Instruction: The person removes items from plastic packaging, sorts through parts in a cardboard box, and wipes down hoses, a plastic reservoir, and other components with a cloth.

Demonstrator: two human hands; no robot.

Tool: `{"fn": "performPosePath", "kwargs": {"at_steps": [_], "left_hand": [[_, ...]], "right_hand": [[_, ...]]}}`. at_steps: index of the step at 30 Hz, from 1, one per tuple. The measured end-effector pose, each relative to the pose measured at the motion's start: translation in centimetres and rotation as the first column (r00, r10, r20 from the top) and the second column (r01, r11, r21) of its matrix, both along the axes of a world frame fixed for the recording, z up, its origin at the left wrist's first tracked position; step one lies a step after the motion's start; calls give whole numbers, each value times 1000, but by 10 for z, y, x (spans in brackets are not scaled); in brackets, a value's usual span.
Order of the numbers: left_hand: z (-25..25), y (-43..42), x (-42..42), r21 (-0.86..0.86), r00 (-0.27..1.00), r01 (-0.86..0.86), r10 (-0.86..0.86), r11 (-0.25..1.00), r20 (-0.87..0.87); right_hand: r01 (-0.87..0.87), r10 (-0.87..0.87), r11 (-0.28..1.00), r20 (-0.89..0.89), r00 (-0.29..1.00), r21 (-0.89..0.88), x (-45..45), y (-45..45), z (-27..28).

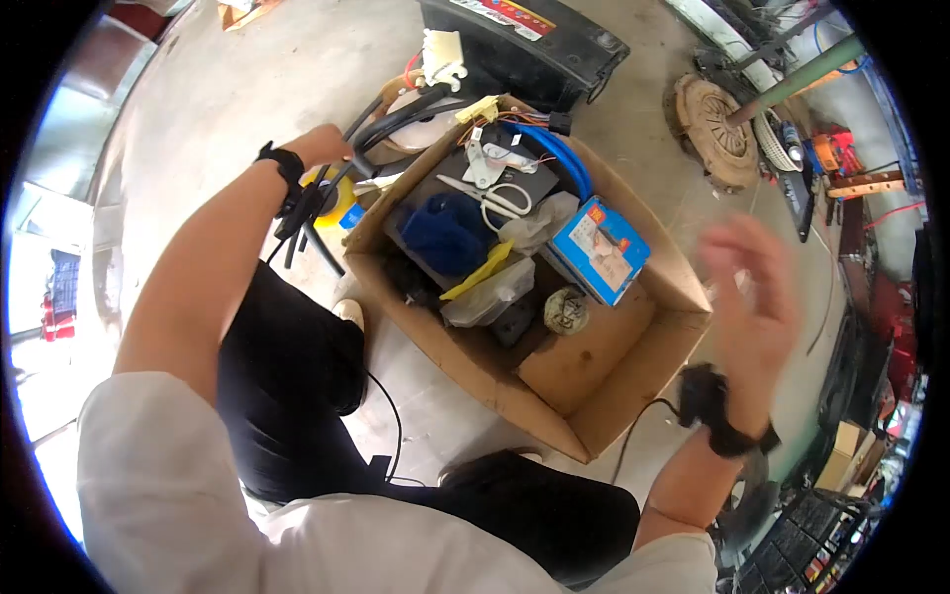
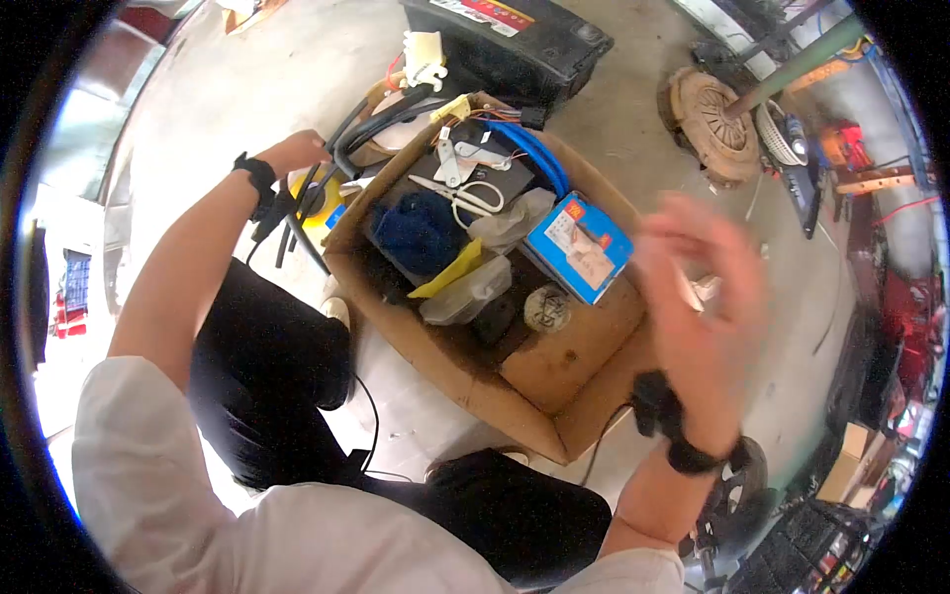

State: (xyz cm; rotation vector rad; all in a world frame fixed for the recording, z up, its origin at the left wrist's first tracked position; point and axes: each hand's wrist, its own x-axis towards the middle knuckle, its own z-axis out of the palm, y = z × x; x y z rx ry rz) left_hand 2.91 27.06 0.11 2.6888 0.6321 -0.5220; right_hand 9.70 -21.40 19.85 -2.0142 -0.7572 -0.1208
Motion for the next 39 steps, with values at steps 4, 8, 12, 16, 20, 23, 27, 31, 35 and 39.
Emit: {"fn": "performPosePath", "kwargs": {"at_steps": [4, 8, 12, 16, 20, 23, 27, 31, 35, 39], "left_hand": [[-26, -13, 32, 36, 958, -127, 132, 991, -255], [-72, 5, 51, -156, 925, -212, 146, 965, -351], [-118, 23, 48, -148, 828, -405, 294, 902, -477], [-93, 12, 59, -224, 795, -413, 229, 883, -562], [-98, 31, 23, -828, 867, -412, 444, 380, -227], [-40, 23, 33, -746, 582, -663, 672, 66, -458], [5, 39, 21, -756, 842, -228, 514, 613, 163], [104, 10, 27, -825, 637, -219, 717, 520, 283], [185, -58, 18, -695, 561, -54, 597, 717, 573], [206, -100, 17, -515, 537, 144, 371, 845, 758]], "right_hand": [[313, -355, 926, 204, 912, 212, -15, -12, 73], [245, -245, 950, -27, 969, 194, -52, 23, 83], [201, -202, 979, -382, 902, -44, -74, 77, 39], [14, -75, 986, -369, 926, -164, -85, 97, -25], [-104, 20, 948, -272, 962, -299, -98, 87, -104], [-176, 103, 918, -215, 971, -355, -93, 86, -136], [-213, 216, 923, -26, 976, -320, -74, 124, -151], [-83, 177, 826, 117, 977, -557, -73, 144, -190], [-210, 284, 880, 117, 952, -426, -76, 158, -181], [-28, 1, 998, -420, 907, -60, -61, 147, -98]]}}
